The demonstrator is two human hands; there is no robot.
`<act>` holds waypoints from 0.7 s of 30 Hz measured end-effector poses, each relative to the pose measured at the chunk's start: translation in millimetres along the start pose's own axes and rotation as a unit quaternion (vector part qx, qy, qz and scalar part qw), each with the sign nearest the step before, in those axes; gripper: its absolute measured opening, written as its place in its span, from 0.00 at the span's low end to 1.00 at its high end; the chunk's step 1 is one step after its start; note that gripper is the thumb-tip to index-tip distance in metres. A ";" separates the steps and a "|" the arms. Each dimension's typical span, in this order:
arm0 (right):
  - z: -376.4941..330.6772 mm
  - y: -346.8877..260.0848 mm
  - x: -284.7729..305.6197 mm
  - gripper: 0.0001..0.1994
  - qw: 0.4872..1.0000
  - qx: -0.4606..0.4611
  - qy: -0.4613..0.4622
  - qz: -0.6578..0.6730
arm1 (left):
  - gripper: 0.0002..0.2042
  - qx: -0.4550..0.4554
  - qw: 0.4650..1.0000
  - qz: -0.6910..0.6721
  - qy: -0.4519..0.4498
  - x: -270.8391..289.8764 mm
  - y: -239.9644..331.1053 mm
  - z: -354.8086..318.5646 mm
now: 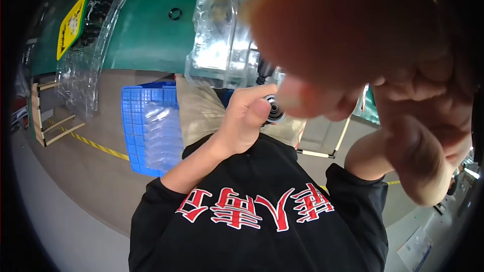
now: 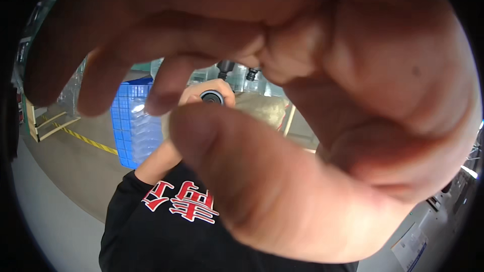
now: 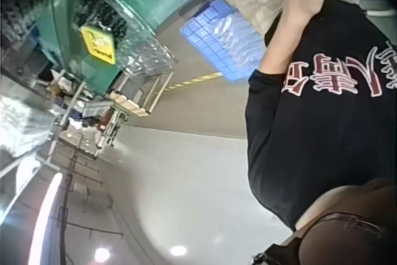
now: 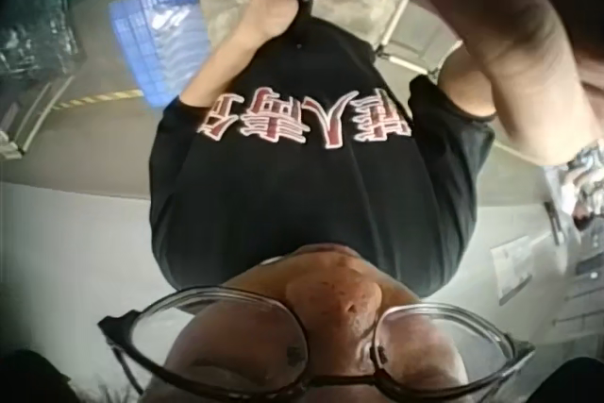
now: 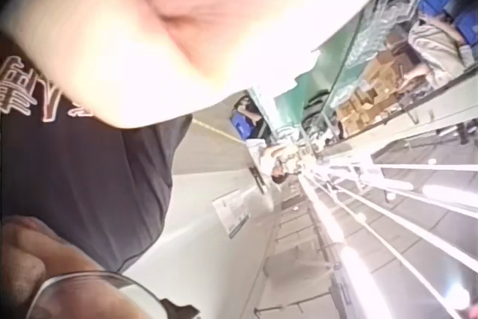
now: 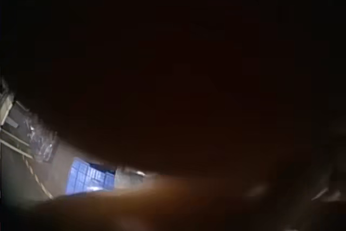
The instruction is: The person assembles pipe components by inserting inner parts, pressing them using a circular hand tool, and fitting washers and end caps onto the pipes by hand.
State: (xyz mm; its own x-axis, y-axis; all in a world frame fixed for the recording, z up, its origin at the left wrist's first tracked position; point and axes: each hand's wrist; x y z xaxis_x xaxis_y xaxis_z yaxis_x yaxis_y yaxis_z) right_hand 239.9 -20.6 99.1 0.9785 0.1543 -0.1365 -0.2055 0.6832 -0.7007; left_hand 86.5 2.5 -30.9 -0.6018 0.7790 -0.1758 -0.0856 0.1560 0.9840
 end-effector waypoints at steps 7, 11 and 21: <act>-22.3 -17.8 178.5 0.22 0.999 -0.027 0.029 0.008 | 0.32 -0.008 1.000 -0.019 0.011 -10.9 3.1 -17.8; -6.4 -39.5 -8.1 0.23 0.998 -0.048 0.034 0.014 | 0.33 -0.002 0.999 -0.033 0.010 -8.3 1.0 -16.1; -9.4 -54.4 -28.0 0.25 0.994 -0.103 0.037 0.008 | 0.33 -0.004 1.000 -0.031 0.001 -8.8 -0.8 -16.2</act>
State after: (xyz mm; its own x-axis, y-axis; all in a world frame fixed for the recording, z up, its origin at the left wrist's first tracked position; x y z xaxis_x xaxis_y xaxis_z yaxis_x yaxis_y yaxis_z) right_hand 223.9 -68.8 134.4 0.9753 0.1052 -0.1942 -0.2204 0.5199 -0.8253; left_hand 78.9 -14.3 -29.7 -0.5965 0.7672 -0.2358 -0.1285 0.1987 0.9716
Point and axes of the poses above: each hand's wrist, its own z-axis towards the middle knuckle, its own x-axis out of the back of the hand, y = z × x, and after that the axes turned 10 degrees about z, right-handed
